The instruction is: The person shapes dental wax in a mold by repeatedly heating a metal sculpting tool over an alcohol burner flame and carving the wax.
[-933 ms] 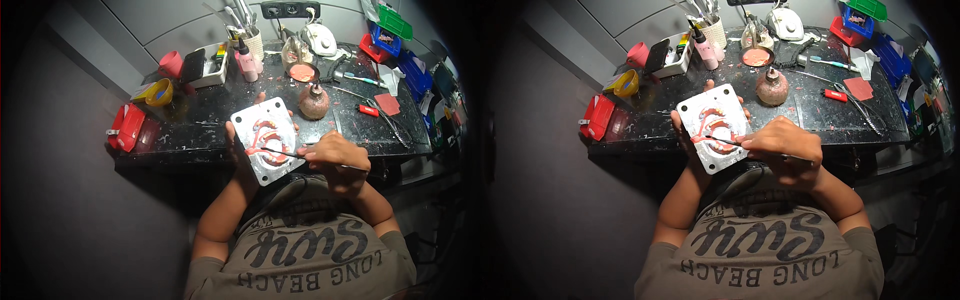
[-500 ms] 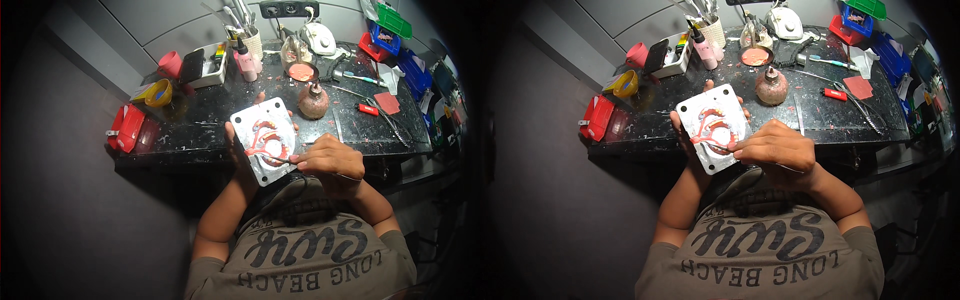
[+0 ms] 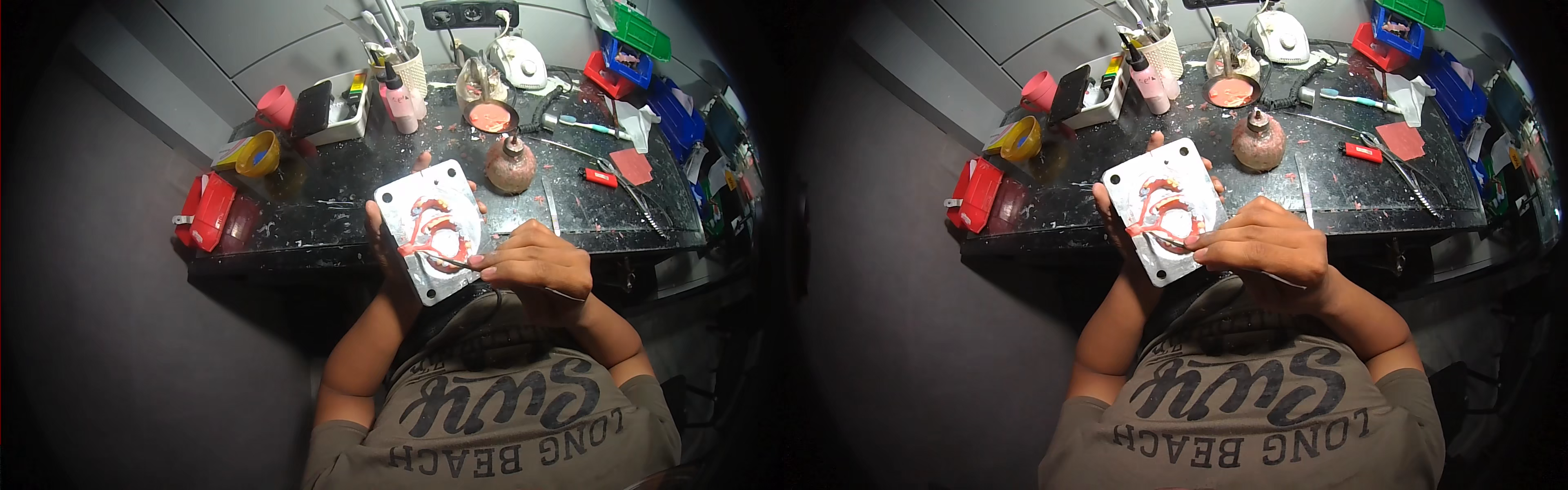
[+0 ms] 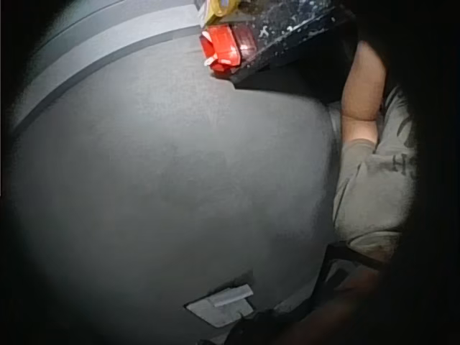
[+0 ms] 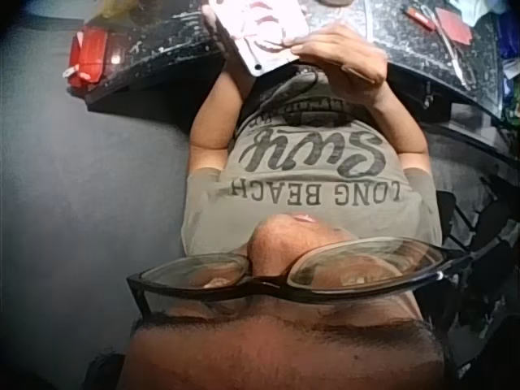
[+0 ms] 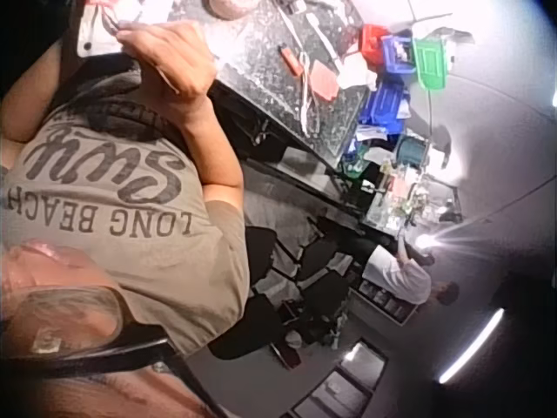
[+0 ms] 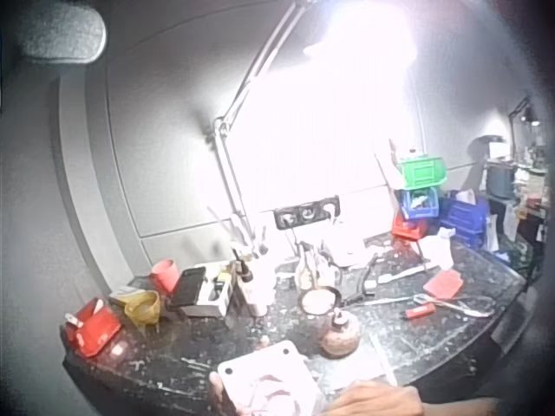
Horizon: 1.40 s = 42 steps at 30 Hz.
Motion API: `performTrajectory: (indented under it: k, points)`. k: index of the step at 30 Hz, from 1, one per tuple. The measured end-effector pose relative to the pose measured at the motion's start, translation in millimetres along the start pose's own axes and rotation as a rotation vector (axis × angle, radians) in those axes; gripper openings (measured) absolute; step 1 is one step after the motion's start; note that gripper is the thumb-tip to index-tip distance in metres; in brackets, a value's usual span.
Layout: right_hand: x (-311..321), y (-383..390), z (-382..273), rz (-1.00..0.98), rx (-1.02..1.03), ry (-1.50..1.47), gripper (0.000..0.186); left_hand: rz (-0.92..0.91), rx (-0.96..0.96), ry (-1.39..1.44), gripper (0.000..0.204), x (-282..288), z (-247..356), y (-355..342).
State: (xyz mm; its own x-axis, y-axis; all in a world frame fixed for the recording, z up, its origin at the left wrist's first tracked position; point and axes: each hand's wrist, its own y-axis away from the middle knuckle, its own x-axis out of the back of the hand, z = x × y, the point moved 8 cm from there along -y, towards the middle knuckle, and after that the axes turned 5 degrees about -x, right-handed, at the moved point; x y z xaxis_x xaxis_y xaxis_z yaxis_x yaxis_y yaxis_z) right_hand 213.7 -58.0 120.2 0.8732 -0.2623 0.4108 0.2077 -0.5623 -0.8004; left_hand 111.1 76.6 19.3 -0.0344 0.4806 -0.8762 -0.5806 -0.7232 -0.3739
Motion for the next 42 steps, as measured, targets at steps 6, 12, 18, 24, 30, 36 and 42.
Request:
performTrajectory:
  k: [6, 12, 18, 24, 30, 36, 42]
  points:
    - [-1.2, 1.4, 0.9, -0.006, -0.004, 0.004, 0.018, 0.013, 0.004, -0.008, 0.107, -0.3, 0.6, 0.7]
    - [1.6, -1.1, -4.5, -0.009, 0.008, 0.022, 0.009, 0.005, -0.002, -0.010, 0.107, 1.4, 1.8, 0.0]
    - [4.6, 4.0, -2.2, 0.002, 0.005, 0.042, 0.016, 0.005, -0.006, -0.006, 0.106, 0.5, 1.5, -0.4]
    - [4.4, 2.7, -3.9, -0.009, 0.003, 0.028, 0.016, 0.021, -0.005, -0.027, 0.107, 1.6, 1.2, 0.4]
    - [4.5, 2.6, -4.0, -0.017, -0.002, 0.041, 0.018, 0.020, -0.006, -0.029, 0.107, 0.3, 1.7, 0.7]
    - [4.7, 4.3, -4.5, -0.001, 0.005, 0.051, 0.018, 0.020, 0.002, -0.015, 0.107, 1.8, 0.2, 0.6]
    - [2.4, 2.6, -4.3, -0.014, 0.008, 0.042, 0.019, -0.003, 0.002, 0.010, 0.106, 2.1, 1.4, 0.0]
